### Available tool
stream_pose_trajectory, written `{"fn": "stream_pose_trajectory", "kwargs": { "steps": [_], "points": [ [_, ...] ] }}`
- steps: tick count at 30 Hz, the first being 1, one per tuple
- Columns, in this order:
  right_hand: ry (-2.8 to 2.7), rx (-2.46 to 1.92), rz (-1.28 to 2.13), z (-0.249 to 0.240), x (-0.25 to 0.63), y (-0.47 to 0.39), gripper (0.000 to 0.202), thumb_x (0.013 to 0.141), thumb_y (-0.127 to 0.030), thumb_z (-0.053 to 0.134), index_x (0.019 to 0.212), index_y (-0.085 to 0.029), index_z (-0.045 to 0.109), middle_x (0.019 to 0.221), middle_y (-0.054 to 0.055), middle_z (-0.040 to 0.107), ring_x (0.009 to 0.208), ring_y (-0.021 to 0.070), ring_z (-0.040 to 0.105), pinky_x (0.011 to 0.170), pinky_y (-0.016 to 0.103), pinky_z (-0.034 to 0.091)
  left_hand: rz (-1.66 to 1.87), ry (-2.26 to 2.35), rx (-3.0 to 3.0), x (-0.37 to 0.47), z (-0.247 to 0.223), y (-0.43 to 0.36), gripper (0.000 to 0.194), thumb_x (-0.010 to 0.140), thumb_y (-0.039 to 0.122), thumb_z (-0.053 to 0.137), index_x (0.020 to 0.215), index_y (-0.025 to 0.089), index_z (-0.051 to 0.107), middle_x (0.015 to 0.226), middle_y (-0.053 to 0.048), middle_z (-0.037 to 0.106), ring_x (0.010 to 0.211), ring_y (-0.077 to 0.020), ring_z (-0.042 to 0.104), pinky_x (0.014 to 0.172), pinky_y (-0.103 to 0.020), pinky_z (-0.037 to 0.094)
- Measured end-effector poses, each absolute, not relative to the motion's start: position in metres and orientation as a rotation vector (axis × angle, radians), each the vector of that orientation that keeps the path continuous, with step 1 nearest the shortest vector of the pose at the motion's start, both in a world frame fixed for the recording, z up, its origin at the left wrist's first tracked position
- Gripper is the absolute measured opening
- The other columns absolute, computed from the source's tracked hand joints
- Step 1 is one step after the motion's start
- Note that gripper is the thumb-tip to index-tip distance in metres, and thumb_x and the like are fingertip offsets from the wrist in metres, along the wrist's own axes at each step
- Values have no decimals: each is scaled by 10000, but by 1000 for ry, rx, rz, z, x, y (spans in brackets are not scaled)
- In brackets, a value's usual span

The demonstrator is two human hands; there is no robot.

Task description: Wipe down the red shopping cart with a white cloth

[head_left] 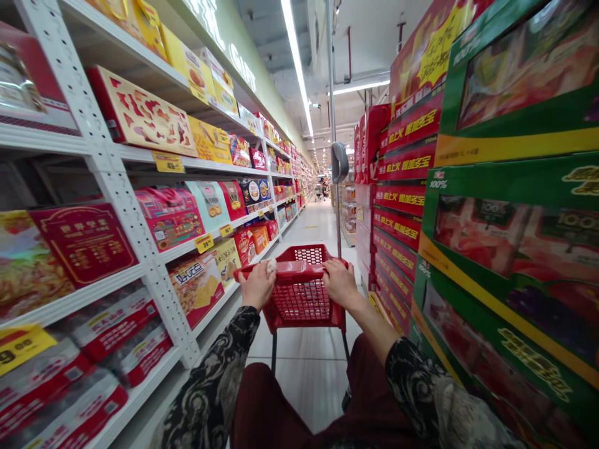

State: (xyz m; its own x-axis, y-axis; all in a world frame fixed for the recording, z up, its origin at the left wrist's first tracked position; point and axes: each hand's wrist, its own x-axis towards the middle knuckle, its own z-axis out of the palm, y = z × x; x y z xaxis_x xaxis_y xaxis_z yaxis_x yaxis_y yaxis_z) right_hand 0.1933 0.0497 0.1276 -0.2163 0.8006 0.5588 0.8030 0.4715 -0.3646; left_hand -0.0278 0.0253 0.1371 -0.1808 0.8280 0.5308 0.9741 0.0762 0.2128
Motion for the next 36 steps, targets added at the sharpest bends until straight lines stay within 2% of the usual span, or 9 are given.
{"fn": "stream_pose_trajectory", "kwargs": {
  "steps": [3,8,16,19,22,28,33,36],
  "points": [
    [-2081,-1249,-13,122,181,48,336,825,-168,398,1107,-193,579,1215,91,579,1182,218,449,1054,535,155,-746,-2090,-1822,-26,139,26,400,883,363,330,1205,168,467,1213,-144,582,1058,-253,543,1011,-570,223],
    [-2088,-1228,11,113,178,47,405,808,-189,425,1202,-191,518,1297,101,514,1257,243,369,1051,609,41,-628,-2070,-1900,-27,150,29,315,858,361,358,1019,177,556,1041,-107,666,1005,-250,567,1005,-552,224],
    [-1970,-1197,27,114,200,59,301,804,-215,450,1062,-174,600,1191,104,588,1161,241,463,1047,621,9,-445,-2032,-1936,-2,164,26,304,832,365,337,918,179,563,984,-123,676,932,-253,603,954,-507,299],
    [-1909,-1273,37,121,195,57,280,845,-239,414,1030,-187,617,1165,91,607,1176,247,455,1046,618,51,-456,-1968,-1928,14,162,23,305,835,363,338,929,182,566,962,-113,673,945,-251,600,948,-478,314],
    [-1950,-1243,21,127,182,50,313,871,-251,384,1100,-210,593,1221,80,577,1208,238,429,1050,592,107,-521,-1909,-1898,26,153,20,306,841,349,352,972,171,563,958,-110,663,945,-251,595,969,-481,294],
    [-2043,-1240,-11,122,178,49,346,858,-231,405,1166,-236,563,1297,70,521,1255,242,377,1047,571,147,-722,-1789,-1893,8,130,10,367,857,357,373,1177,229,499,1160,-78,606,1083,-229,533,1074,-489,150],
    [-2025,-1291,-5,117,184,54,376,846,-224,406,1196,-227,543,1334,77,490,1289,245,340,1049,586,129,-743,-1949,-1725,-16,134,7,375,861,366,373,1161,194,519,1156,-108,605,1065,-256,538,1062,-521,167],
    [-1996,-1317,4,114,182,56,393,832,-219,418,1207,-209,534,1352,81,473,1302,242,322,1056,569,144,-727,-1910,-1840,-2,139,11,343,871,355,364,1145,220,520,1161,-86,609,1073,-239,539,1065,-521,167]
  ]
}}
